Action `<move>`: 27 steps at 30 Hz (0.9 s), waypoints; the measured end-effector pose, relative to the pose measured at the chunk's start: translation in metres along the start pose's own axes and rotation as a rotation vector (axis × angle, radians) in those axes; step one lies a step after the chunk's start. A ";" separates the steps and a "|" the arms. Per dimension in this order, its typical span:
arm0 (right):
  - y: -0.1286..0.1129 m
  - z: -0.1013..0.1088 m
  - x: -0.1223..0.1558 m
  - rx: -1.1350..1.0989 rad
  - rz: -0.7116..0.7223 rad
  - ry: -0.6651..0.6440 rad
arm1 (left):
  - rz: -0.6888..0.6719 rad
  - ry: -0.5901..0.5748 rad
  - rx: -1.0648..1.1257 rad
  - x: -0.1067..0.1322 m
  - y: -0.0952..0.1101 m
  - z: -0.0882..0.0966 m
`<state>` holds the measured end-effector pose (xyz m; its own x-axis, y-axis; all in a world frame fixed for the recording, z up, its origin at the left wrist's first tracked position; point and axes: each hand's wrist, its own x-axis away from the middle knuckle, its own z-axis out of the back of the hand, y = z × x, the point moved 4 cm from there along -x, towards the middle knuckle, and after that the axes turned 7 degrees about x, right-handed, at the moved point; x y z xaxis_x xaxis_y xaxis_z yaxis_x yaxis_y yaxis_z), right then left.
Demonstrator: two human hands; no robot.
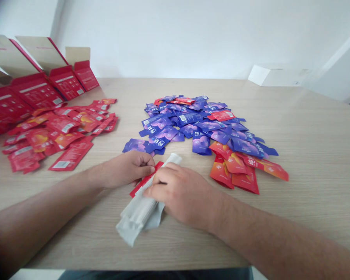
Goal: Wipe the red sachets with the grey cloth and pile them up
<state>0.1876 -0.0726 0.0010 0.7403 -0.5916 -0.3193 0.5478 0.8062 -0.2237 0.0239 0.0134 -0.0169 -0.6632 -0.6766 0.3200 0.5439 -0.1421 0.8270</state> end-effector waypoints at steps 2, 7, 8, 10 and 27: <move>0.007 0.002 0.001 0.014 -0.085 0.049 | 0.041 0.017 0.026 0.002 0.000 0.000; 0.000 0.001 0.000 -0.027 0.000 -0.003 | -0.023 -0.016 -0.008 0.001 0.003 0.000; -0.002 0.001 0.000 -0.038 0.041 -0.027 | -0.038 -0.018 -0.020 -0.001 0.003 0.001; -0.001 0.001 0.000 -0.040 0.050 -0.040 | -0.029 -0.008 -0.017 -0.002 0.003 0.002; 0.019 0.004 0.001 0.017 -0.147 0.056 | 0.041 -0.004 0.053 -0.001 0.001 0.000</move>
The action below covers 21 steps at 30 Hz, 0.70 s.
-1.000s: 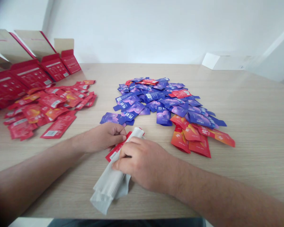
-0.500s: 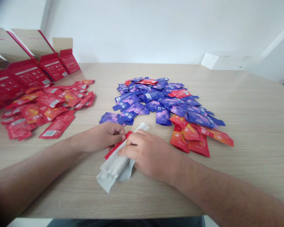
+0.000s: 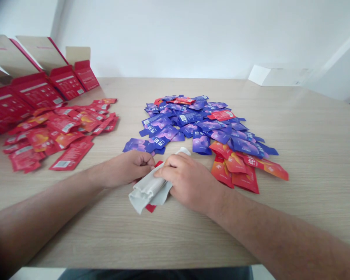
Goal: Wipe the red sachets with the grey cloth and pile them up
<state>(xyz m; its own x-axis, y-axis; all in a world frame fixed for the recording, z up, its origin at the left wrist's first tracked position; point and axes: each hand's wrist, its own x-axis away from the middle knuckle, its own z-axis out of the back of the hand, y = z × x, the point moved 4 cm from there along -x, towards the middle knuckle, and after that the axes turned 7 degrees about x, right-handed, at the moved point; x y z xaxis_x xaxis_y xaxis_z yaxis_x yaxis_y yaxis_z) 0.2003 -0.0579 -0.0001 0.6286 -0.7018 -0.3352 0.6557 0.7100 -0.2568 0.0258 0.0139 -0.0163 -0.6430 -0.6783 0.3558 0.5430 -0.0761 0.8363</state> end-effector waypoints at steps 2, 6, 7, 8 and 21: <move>-0.004 -0.001 0.001 -0.019 0.055 -0.022 | -0.020 0.000 -0.020 0.000 0.000 0.000; -0.012 -0.003 0.002 -0.042 0.150 -0.062 | -0.044 0.013 -0.066 0.000 0.000 0.001; -0.010 -0.003 0.002 -0.038 0.122 -0.047 | -0.036 0.013 -0.054 0.000 0.000 0.001; -0.006 -0.002 0.001 -0.032 0.082 -0.027 | -0.025 0.013 -0.036 0.000 -0.001 0.000; -0.001 -0.001 0.001 -0.015 0.005 -0.004 | -0.003 0.003 0.005 0.001 0.000 0.000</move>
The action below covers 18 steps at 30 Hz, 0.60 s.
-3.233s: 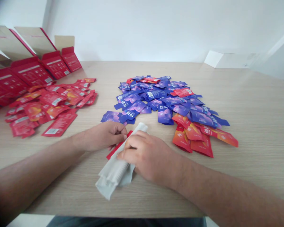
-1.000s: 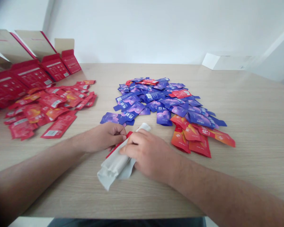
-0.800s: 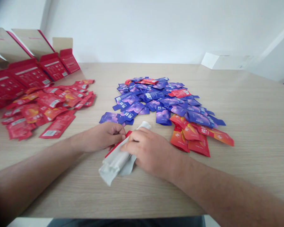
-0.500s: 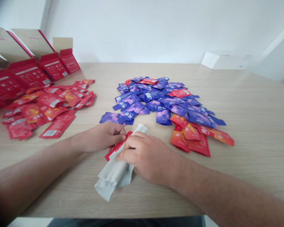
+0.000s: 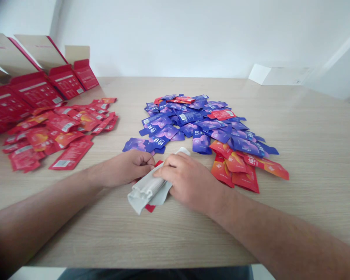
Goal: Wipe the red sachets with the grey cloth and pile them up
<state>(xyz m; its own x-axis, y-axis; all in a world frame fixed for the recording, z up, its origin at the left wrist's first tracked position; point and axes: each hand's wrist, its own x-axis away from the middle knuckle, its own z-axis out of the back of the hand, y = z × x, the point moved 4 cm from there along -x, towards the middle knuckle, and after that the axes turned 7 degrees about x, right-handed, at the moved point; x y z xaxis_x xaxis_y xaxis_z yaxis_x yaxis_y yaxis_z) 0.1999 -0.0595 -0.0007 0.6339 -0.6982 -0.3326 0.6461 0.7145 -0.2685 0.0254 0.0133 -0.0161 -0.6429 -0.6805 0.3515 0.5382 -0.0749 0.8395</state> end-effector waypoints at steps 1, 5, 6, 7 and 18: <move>0.001 0.000 0.000 0.005 -0.014 0.004 | 0.004 0.004 0.004 0.000 0.000 0.000; -0.007 -0.002 0.000 -0.016 0.095 -0.039 | -0.026 0.004 -0.040 0.000 0.000 0.000; -0.009 -0.002 0.000 -0.021 0.115 -0.048 | -0.031 0.002 -0.046 -0.001 0.000 0.000; -0.008 -0.002 0.000 -0.023 0.113 -0.048 | -0.032 0.000 -0.046 -0.001 -0.001 0.000; -0.007 -0.001 0.000 -0.035 0.100 -0.050 | -0.023 -0.010 -0.047 -0.001 -0.003 0.000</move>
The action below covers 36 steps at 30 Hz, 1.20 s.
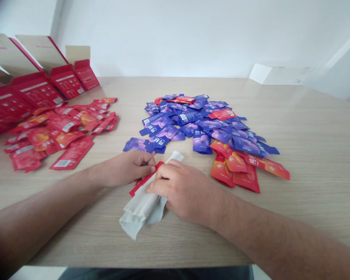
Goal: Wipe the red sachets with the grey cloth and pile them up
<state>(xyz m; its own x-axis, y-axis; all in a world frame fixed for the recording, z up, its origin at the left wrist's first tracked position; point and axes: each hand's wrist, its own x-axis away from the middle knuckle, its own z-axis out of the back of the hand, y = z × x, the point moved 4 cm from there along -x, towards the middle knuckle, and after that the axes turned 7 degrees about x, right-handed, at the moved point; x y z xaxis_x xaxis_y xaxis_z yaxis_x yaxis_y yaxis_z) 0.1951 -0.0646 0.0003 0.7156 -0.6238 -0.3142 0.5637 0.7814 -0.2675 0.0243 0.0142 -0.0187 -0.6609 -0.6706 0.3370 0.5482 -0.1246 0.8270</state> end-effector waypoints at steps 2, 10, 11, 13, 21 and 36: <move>0.005 0.001 0.000 0.016 -0.063 0.018 | 0.012 -0.002 0.020 0.000 0.000 0.000; -0.002 -0.002 -0.001 0.009 0.005 -0.013 | -0.022 0.001 -0.018 0.000 0.001 0.000; -0.001 -0.002 -0.001 0.011 -0.002 -0.020 | -0.020 -0.001 -0.017 0.000 0.001 0.000; 0.004 0.000 -0.001 0.018 -0.066 -0.003 | -0.006 -0.010 0.004 0.000 0.001 0.000; 0.000 -0.003 0.000 0.011 0.002 -0.017 | -0.036 -0.006 -0.011 0.001 0.001 0.000; 0.008 0.001 0.000 0.023 -0.106 0.026 | -0.001 -0.022 0.003 0.000 0.000 -0.001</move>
<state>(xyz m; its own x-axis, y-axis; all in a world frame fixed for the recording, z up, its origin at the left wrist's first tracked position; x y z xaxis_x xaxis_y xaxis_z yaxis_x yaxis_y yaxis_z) 0.2004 -0.0580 -0.0008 0.6409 -0.7028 -0.3089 0.6450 0.7111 -0.2797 0.0248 0.0134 -0.0196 -0.6728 -0.6539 0.3460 0.5461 -0.1235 0.8286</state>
